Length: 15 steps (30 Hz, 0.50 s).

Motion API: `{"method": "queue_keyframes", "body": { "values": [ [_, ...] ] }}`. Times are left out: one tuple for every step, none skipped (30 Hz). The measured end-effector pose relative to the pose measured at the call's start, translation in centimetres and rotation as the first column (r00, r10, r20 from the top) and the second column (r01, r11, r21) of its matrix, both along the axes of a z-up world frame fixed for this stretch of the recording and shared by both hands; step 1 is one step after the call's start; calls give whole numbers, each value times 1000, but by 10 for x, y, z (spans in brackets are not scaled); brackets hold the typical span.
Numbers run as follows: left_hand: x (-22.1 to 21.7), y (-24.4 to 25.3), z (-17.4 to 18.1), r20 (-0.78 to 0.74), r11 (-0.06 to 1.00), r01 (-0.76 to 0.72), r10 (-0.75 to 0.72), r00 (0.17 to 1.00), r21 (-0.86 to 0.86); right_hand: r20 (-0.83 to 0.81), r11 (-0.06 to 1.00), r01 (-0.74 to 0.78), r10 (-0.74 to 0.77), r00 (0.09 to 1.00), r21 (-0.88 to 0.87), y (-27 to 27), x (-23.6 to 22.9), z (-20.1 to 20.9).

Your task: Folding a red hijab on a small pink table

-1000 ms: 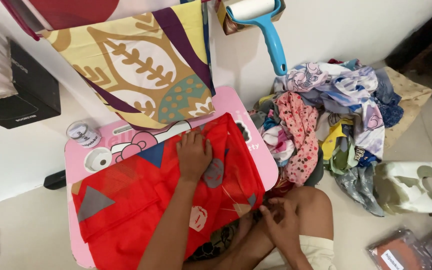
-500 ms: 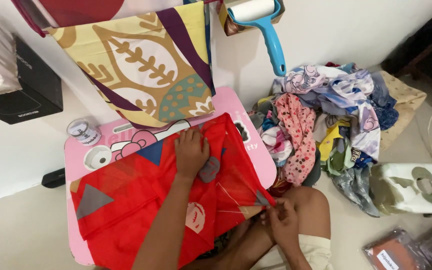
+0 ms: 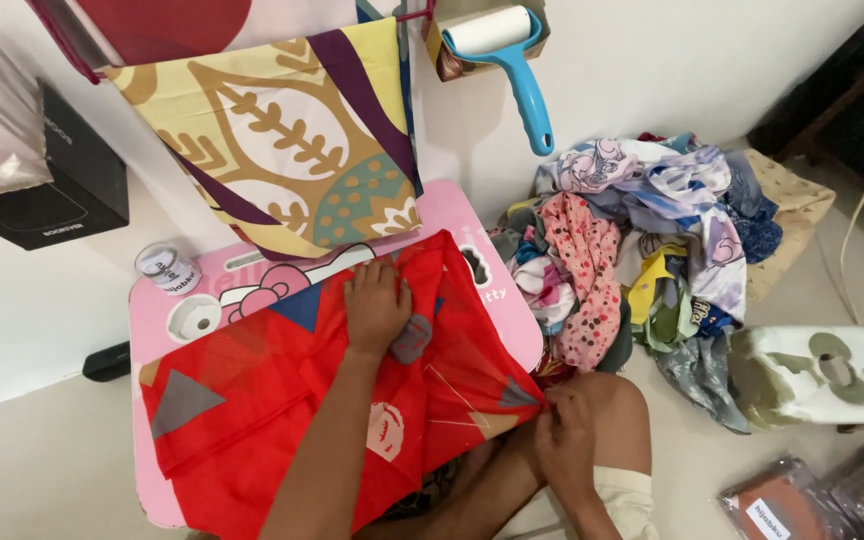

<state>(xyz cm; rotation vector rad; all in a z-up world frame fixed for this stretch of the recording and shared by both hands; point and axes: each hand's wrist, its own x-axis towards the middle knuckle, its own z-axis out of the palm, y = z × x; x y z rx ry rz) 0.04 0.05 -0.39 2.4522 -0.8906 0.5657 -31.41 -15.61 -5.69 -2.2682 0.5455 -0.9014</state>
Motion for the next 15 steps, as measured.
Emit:
{"method": "queue_keyframes", "body": {
  "values": [
    [-1, 1, 1, -23, 1000, 4, -4, 1000, 0, 14, 992, 38, -40, 999, 118, 1, -2, 2],
    [1, 0, 2, -43, 1000, 8, -8, 999, -3, 27, 970, 72, -81, 996, 233, 0, -1, 4],
    [0, -1, 2, -40, 1000, 9, -9, 999, -5, 30, 970, 73, -82, 996, 232, 0, -2, 5],
    [0, -1, 1, -56, 1000, 2, -2, 998, 5, 66, 951, 83, -107, 992, 299, 0, -2, 6],
    [0, 0, 1, -72, 1000, -4, 5, 997, 15, 101, 926, 89, -134, 986, 366, 0, -3, 7],
    [0, 0, 2, -71, 1000, -7, 8, 997, 15, 102, 927, 86, -132, 986, 366, 1, -2, 15],
    [0, 0, 2, -67, 1000, -6, 7, 998, 11, 72, 863, 126, -184, 980, 490, 2, -1, 23],
    [0, -1, 3, -63, 1000, -4, 4, 998, 7, 35, 779, 165, -233, 972, 604, 3, -1, 30],
    [0, -1, 3, -61, 1000, -3, 4, 998, 7, 36, 779, 164, -233, 972, 605, -1, -1, 26],
    [0, 0, 3, -77, 1000, -4, 5, 997, 8, 88, 638, 81, -229, 970, 766, -5, -1, 22],
    [0, 0, 4, -93, 1000, -5, 6, 996, 9, 138, 466, -13, -235, 962, 885, -9, -1, 18],
    [-1, 0, 3, -93, 1000, -5, 6, 996, 11, 138, 465, -14, -235, 962, 885, -14, -3, 17],
    [-1, -1, 3, -93, 1000, -4, 4, 996, 5, 278, 364, -202, -170, 945, 909, -19, -5, 16],
    [-1, -1, 3, -94, 1000, -5, 5, 996, -1, 417, 246, -380, -120, 901, 892, -24, -7, 15],
    [1, -1, 2, -93, 1000, -7, 7, 996, 0, 417, 244, -381, -118, 901, 892, -28, -6, 26]
  ]
}}
